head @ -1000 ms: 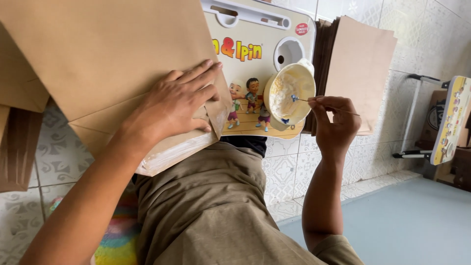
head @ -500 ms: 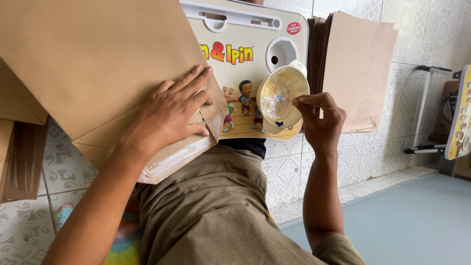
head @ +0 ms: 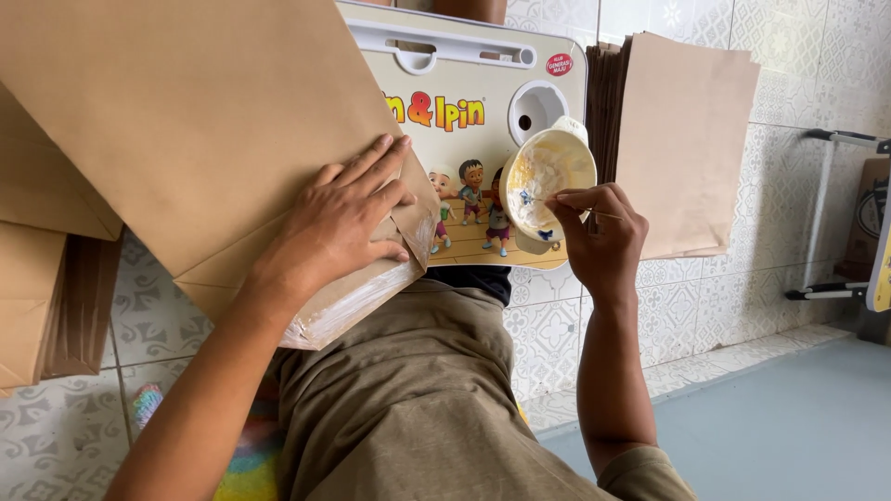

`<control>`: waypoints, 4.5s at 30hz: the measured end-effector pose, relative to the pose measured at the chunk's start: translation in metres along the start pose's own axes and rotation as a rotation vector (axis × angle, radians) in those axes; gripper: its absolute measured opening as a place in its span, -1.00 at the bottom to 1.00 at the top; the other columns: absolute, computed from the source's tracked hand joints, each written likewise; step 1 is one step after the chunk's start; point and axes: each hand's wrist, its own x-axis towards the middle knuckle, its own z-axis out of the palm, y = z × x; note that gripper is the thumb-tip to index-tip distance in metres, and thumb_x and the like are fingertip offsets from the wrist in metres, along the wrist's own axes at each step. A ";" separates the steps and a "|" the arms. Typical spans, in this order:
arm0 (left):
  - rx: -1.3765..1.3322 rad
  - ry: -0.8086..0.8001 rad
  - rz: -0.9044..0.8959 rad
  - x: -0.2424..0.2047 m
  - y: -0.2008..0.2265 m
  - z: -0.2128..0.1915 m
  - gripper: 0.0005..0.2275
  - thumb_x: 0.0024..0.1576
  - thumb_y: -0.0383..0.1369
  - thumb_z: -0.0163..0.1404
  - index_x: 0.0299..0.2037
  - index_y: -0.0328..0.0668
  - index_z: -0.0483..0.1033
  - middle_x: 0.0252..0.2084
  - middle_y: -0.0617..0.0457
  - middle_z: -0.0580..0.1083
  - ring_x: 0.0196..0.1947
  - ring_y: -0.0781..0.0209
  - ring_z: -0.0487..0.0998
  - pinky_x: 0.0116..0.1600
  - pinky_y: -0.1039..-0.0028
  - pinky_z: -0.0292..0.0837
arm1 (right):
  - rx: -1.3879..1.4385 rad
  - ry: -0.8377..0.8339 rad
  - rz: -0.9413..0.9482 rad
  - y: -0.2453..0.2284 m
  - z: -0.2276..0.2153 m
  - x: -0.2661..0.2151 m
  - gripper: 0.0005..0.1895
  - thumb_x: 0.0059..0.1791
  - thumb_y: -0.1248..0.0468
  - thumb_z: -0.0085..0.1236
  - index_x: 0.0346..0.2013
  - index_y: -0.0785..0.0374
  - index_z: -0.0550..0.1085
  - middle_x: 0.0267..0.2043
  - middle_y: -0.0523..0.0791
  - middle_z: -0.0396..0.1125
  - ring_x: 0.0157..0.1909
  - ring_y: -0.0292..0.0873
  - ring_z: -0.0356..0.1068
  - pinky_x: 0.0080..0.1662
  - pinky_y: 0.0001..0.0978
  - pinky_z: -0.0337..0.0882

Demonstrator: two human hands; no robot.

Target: Applying glue to the bottom flap of a brown paper bag using a small stick and then pressing the flap down to seal it.

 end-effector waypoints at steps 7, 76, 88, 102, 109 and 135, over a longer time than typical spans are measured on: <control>-0.007 0.005 -0.001 0.000 -0.003 0.002 -0.47 -0.13 0.11 0.22 -0.06 0.10 0.36 0.55 0.06 0.06 0.55 0.09 -0.03 0.24 0.22 0.18 | -0.087 0.003 -0.024 0.013 0.005 0.000 -0.85 -0.06 0.52 0.44 -0.37 0.34 0.57 -0.36 -0.02 0.50 -0.39 -0.06 0.43 -0.27 -0.29 0.43; -0.118 0.103 0.082 -0.004 -0.017 0.017 -0.44 -0.21 -0.01 0.36 -0.06 0.06 0.42 0.51 0.00 0.12 0.51 0.02 0.04 0.22 0.17 0.19 | 0.278 -0.086 -0.231 -0.085 0.086 -0.016 -0.78 -0.07 0.59 0.33 -0.45 0.35 0.44 -0.32 0.02 0.52 -0.41 -0.01 0.43 -0.38 -0.35 0.37; -0.101 0.099 0.062 -0.004 -0.015 0.018 -0.45 -0.21 0.00 0.35 -0.07 0.09 0.40 0.51 0.04 0.12 0.52 0.06 0.04 0.23 0.21 0.19 | 0.228 -0.046 -0.291 -0.087 0.089 -0.026 -0.73 -0.10 0.61 0.33 -0.54 0.34 0.42 -0.31 0.05 0.53 -0.43 0.05 0.42 -0.37 -0.27 0.42; -0.103 0.112 0.075 -0.007 -0.015 0.013 -0.46 -0.21 -0.01 0.36 -0.09 0.08 0.41 0.51 0.01 0.13 0.51 0.04 0.05 0.23 0.20 0.19 | 0.187 0.015 -0.287 -0.077 0.083 -0.016 -0.80 -0.08 0.66 0.30 -0.47 0.44 0.47 -0.33 0.10 0.51 -0.37 0.06 0.49 -0.34 -0.23 0.45; -0.110 0.107 0.062 -0.007 -0.015 0.014 -0.46 -0.21 -0.02 0.36 -0.09 0.07 0.42 0.51 0.03 0.13 0.51 0.05 0.05 0.23 0.21 0.19 | 0.194 -0.044 -0.279 -0.084 0.089 -0.025 -0.75 -0.10 0.59 0.36 -0.52 0.37 0.44 -0.34 0.05 0.52 -0.40 0.06 0.47 -0.35 -0.24 0.46; -0.114 0.118 0.070 -0.007 -0.016 0.015 -0.46 -0.22 -0.02 0.36 -0.09 0.07 0.43 0.50 0.02 0.15 0.51 0.04 0.07 0.22 0.19 0.20 | 0.125 -0.007 -0.317 -0.073 0.088 -0.023 -0.80 -0.08 0.63 0.31 -0.47 0.40 0.47 -0.35 0.08 0.51 -0.41 0.06 0.46 -0.39 -0.22 0.45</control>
